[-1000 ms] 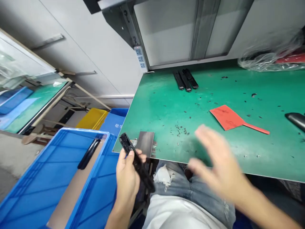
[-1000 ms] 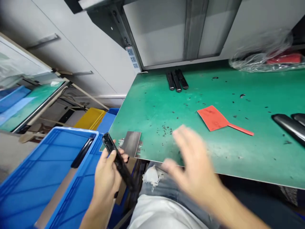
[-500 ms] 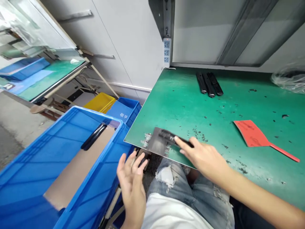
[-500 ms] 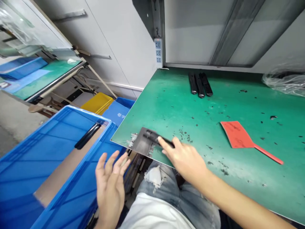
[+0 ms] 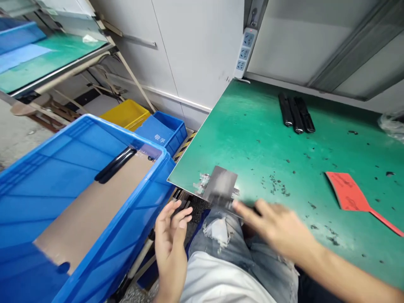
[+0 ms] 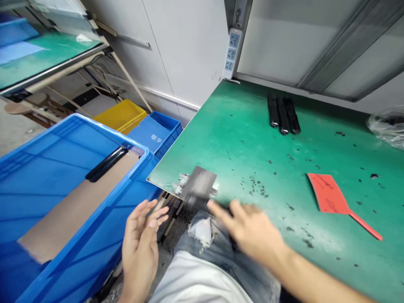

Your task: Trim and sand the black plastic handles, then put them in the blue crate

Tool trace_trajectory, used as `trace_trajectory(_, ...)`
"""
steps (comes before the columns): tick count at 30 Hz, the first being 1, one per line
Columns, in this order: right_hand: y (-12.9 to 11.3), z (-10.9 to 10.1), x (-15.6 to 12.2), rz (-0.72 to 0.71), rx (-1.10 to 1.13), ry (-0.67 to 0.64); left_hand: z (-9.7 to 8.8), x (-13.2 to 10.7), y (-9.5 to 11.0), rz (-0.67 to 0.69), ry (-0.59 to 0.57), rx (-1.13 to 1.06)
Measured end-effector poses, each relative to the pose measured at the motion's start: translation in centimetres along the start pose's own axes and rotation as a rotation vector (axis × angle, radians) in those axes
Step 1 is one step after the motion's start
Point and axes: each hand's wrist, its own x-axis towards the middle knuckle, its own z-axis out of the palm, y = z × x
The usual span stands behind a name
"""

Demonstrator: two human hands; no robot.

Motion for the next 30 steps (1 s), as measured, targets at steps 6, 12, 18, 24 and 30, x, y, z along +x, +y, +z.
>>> trace_trajectory(6, -0.1, -0.1, -0.4, 0.000, -0.073, 0.000, 0.3, -0.1, 0.1, 0.019, 0.006, 0.009)
trace_trajectory(12, -5.3, -2.1, -5.4, -0.254, 0.317, 0.170, 1.3, 0.1, 1.2, 0.119, 0.030, -0.055)
trace_trajectory(18, -6.8, -4.5, -7.9, 0.411, 1.822, -0.138, 4.5, -1.0, 3.8, 0.106, -0.493, -0.101)
trace_trajectory(24, -9.5, -3.5, -7.0, 0.448, 2.408, -0.145, 8.5, -3.8, 6.0, -0.109, -0.723, -0.072)
trace_trajectory(30, -9.5, -3.6, -7.6, 0.461, 2.444, -0.130, 9.8, -4.6, 7.2, -0.168, -0.662, -0.034)
